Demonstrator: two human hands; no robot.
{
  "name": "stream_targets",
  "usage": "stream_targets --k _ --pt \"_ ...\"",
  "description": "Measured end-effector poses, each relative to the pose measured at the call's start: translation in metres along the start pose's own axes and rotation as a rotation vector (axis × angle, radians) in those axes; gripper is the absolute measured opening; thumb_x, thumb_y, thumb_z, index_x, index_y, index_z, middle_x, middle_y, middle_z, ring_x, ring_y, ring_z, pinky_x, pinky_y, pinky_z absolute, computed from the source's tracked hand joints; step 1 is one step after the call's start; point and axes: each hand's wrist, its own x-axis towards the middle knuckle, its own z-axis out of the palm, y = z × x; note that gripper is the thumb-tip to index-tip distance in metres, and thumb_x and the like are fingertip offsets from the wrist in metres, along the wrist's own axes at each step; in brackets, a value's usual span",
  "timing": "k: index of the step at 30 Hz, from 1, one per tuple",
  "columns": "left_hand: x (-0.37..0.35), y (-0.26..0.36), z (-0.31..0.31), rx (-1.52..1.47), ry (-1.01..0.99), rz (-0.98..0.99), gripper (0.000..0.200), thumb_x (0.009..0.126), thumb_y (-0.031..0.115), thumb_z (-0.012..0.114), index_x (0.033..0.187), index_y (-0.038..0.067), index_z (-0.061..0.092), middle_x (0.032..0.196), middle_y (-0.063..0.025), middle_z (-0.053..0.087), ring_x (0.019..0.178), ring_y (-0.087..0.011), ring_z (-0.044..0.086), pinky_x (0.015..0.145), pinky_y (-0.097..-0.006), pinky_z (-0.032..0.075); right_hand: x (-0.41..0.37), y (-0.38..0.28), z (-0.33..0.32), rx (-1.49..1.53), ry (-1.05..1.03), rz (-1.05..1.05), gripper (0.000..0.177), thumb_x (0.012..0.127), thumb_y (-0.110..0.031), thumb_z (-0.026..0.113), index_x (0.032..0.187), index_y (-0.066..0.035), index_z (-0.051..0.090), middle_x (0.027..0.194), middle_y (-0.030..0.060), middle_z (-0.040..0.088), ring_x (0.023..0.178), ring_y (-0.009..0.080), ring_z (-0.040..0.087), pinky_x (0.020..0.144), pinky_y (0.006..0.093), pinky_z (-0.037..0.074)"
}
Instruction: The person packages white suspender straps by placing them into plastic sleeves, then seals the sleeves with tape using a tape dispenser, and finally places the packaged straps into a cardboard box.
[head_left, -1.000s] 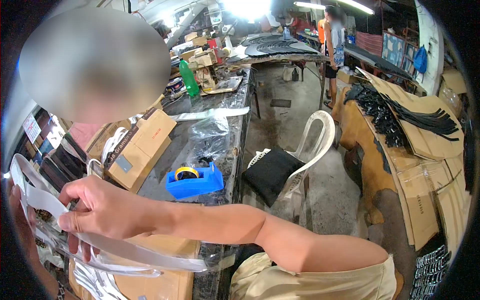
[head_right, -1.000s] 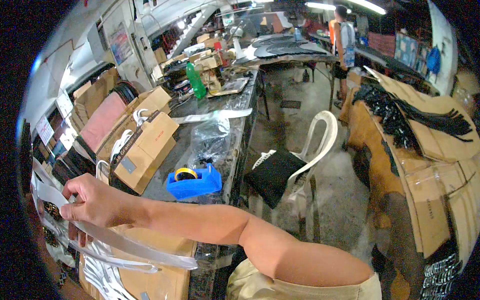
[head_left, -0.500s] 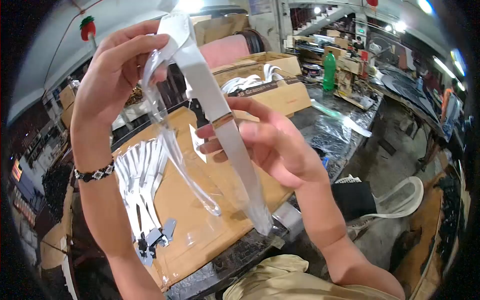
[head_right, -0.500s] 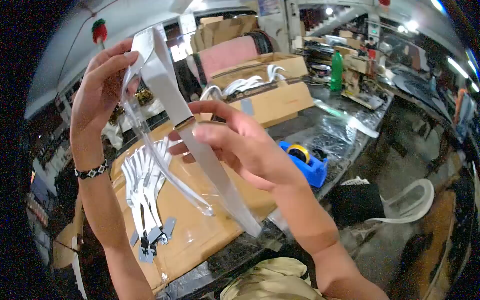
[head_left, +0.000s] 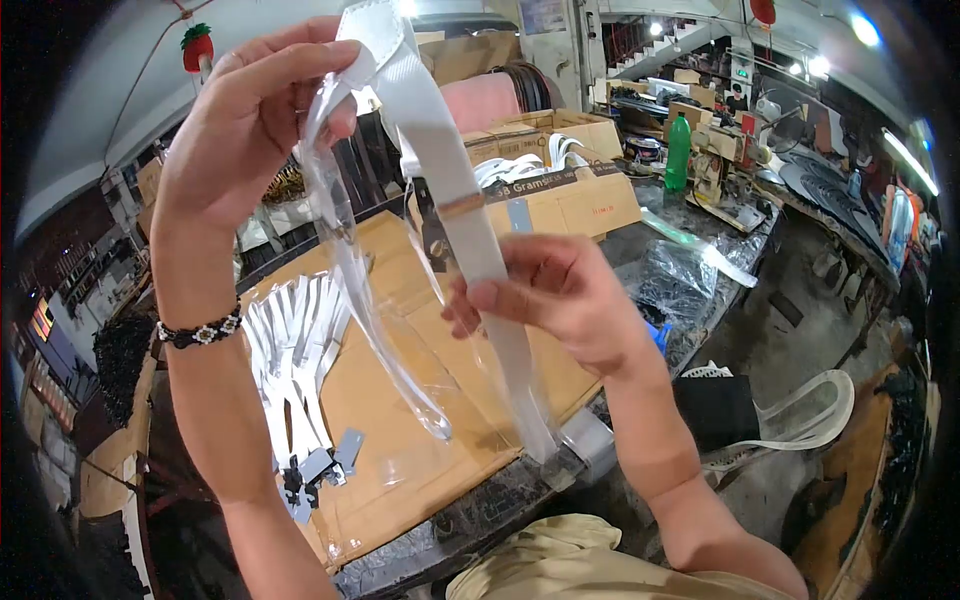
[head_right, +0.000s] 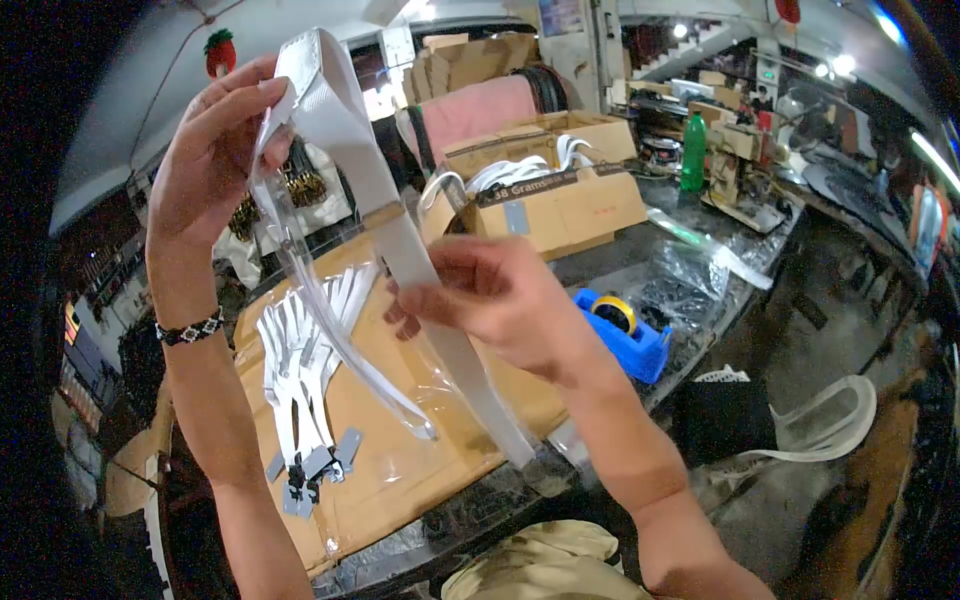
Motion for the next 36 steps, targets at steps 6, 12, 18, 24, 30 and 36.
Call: stream_targets --k 6,12,18,24,30,36 --pt "-0.003 0.006 -0.012 -0.018 0.023 0.029 0.037 0.096 0.016 0.061 0.126 -0.004 0.06 0.085 -0.0044 0.066 0.063 -0.0082 0.059 0.053 -0.0209 0.046 0.008 0.003 0.001 -0.059 -0.028 0.008 0.026 0.091 -0.014 0.071 0.109 0.006 0.068 0.094 0.0128 0.072 0.085 0.0211 0.071 0.082 0.0342 0.056" --pt "-0.008 0.005 -0.009 -0.064 0.005 -0.026 0.035 0.096 0.015 0.06 0.126 -0.003 0.061 0.085 -0.0044 0.067 0.063 -0.0086 0.06 0.051 -0.0198 0.045 0.027 -0.018 0.004 -0.167 0.02 -0.062 0.021 0.092 -0.014 0.07 0.101 0.005 0.069 0.088 0.0089 0.073 0.081 0.0138 0.068 0.079 0.029 0.053" --pt "-0.014 0.008 -0.015 -0.071 -0.032 -0.024 0.026 0.093 0.014 0.062 0.113 -0.002 0.067 0.079 -0.0009 0.067 0.065 -0.0098 0.066 0.055 -0.0227 0.047 0.039 -0.002 0.009 -0.082 0.05 -0.1 0.022 0.092 -0.015 0.07 0.1 0.005 0.067 0.087 0.0098 0.072 0.081 0.0146 0.069 0.079 0.0295 0.054" --pt "-0.016 -0.012 -0.02 0.05 0.074 -0.076 0.024 0.093 0.017 0.065 0.11 0.001 0.065 0.078 -0.0025 0.068 0.065 -0.0081 0.066 0.059 -0.0199 0.051 0.039 -0.01 0.018 -0.034 0.062 -0.059 0.022 0.094 -0.014 0.066 0.106 0.005 0.063 0.087 0.0122 0.071 0.079 0.0174 0.07 0.073 0.0311 0.058" --pt "-0.027 -0.025 -0.021 0.188 0.157 -0.102 0.038 0.092 0.015 0.066 0.123 -0.003 0.055 0.09 -0.0122 0.073 0.065 -0.0105 0.066 0.06 -0.0211 0.05 0.037 0.009 0.014 0.039 0.046 -0.034 0.022 0.094 -0.016 0.066 0.105 0.003 0.064 0.085 0.0115 0.071 0.075 0.0186 0.071 0.069 0.0324 0.058" --pt "-0.033 -0.041 -0.016 0.295 0.311 -0.127 0.06 0.091 0.015 0.069 0.141 -0.002 0.041 0.089 -0.0131 0.073 0.059 -0.0103 0.063 0.057 -0.0241 0.051 0.033 0.011 0.017 -0.01 0.062 -0.013 0.023 0.095 -0.016 0.065 0.104 0.005 0.065 0.082 0.0122 0.071 0.073 0.0174 0.07 0.066 0.03 0.057"
